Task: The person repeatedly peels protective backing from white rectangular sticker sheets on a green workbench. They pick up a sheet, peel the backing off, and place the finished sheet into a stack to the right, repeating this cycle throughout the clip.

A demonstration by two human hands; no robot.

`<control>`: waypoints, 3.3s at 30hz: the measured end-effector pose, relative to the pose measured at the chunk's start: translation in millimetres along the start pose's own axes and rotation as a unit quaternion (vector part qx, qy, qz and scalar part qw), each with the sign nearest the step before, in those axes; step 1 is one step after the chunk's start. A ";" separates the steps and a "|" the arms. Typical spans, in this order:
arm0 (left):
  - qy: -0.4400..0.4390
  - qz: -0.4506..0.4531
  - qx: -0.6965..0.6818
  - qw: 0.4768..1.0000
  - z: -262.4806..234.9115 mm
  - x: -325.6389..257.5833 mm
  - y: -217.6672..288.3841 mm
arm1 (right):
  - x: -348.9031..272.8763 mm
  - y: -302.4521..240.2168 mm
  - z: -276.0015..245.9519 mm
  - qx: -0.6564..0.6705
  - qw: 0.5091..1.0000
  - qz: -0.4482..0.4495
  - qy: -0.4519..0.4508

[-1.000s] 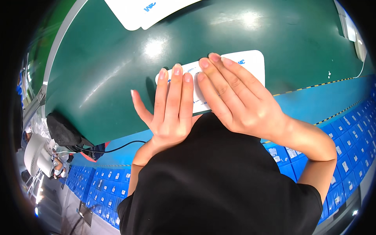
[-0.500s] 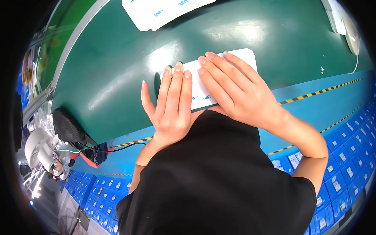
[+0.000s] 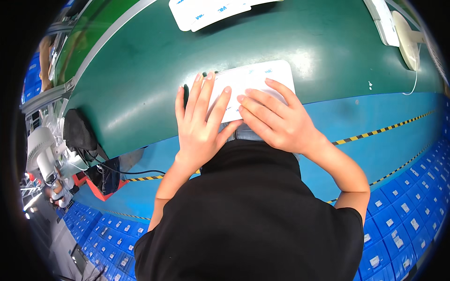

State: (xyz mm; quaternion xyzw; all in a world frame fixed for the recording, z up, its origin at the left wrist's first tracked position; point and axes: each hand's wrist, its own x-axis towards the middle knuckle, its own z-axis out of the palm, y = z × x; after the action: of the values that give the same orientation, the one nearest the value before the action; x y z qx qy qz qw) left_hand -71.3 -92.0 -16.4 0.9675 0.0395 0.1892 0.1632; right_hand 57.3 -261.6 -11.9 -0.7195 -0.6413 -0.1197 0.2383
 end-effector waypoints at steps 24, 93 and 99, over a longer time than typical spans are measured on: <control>0.183 0.176 0.008 0.967 4.6 -2.4 -15.8 | 4.6 3.4 2.5 -0.007 0.994 -0.056 0.096; -0.147 -0.010 -0.259 0.955 -21.1 58.0 -34.3 | 145.7 67.3 -19.8 0.172 0.836 0.008 -0.521; -0.115 -0.024 -0.250 0.961 -18.4 52.0 -32.9 | 152.3 65.7 -24.5 0.128 0.837 -0.005 -0.532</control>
State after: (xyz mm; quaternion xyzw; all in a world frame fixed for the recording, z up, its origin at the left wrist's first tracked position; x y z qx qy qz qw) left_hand -30.6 -48.2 7.2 0.9098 -0.0054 0.0767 0.4078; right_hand 147.7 -146.2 69.5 -0.6319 -0.6826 0.3637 -0.0501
